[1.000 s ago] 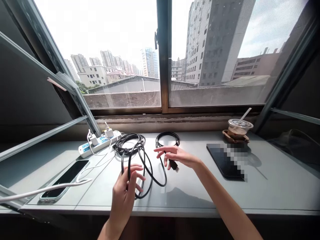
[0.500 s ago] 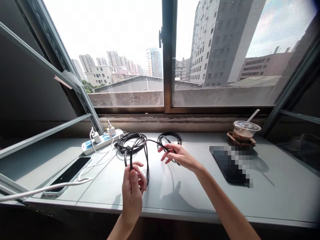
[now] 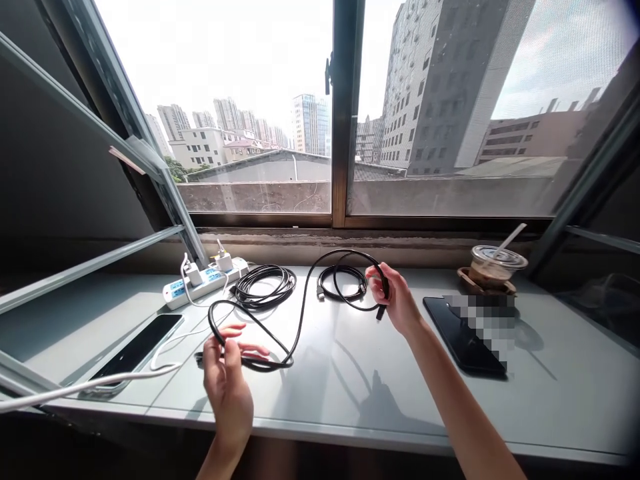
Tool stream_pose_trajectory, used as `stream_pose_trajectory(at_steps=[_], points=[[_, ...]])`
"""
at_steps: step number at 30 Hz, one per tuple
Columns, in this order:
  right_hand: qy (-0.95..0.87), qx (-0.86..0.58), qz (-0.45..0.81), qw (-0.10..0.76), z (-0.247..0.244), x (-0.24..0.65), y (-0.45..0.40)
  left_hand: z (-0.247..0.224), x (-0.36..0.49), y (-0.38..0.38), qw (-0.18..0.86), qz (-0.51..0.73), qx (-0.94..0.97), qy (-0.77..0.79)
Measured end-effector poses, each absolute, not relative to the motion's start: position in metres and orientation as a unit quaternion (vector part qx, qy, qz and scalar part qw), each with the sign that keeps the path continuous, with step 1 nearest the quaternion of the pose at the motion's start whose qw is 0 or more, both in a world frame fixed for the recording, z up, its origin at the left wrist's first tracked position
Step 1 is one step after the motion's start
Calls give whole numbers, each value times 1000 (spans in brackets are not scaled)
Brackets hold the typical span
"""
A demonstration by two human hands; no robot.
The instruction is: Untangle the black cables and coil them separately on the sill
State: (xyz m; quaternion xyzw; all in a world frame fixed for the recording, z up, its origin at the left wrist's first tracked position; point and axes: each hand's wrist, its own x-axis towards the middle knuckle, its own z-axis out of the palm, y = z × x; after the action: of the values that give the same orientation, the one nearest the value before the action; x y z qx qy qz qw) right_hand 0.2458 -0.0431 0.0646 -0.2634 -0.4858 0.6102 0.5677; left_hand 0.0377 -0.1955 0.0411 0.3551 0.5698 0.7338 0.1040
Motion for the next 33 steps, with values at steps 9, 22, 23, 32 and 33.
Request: stream_pose_trajectory(at_steps=[9,22,23,32,33], points=[[-420,-282,494,707,64,259,-31,39,-3,-201,207,582,364,697],[-501,-290,478,661,60,249,-37,-1,0,-197,-153,376,614,677],[-507,-288,484,653,59,246,-38,-3,0,-196,-115,343,669,649],[-481,-293,517,644,61,245,-38,-15,2,-186,-103,284,787,537],[-483,-296,518,641,61,245,-38,-14,3,-186,-117,301,786,527]])
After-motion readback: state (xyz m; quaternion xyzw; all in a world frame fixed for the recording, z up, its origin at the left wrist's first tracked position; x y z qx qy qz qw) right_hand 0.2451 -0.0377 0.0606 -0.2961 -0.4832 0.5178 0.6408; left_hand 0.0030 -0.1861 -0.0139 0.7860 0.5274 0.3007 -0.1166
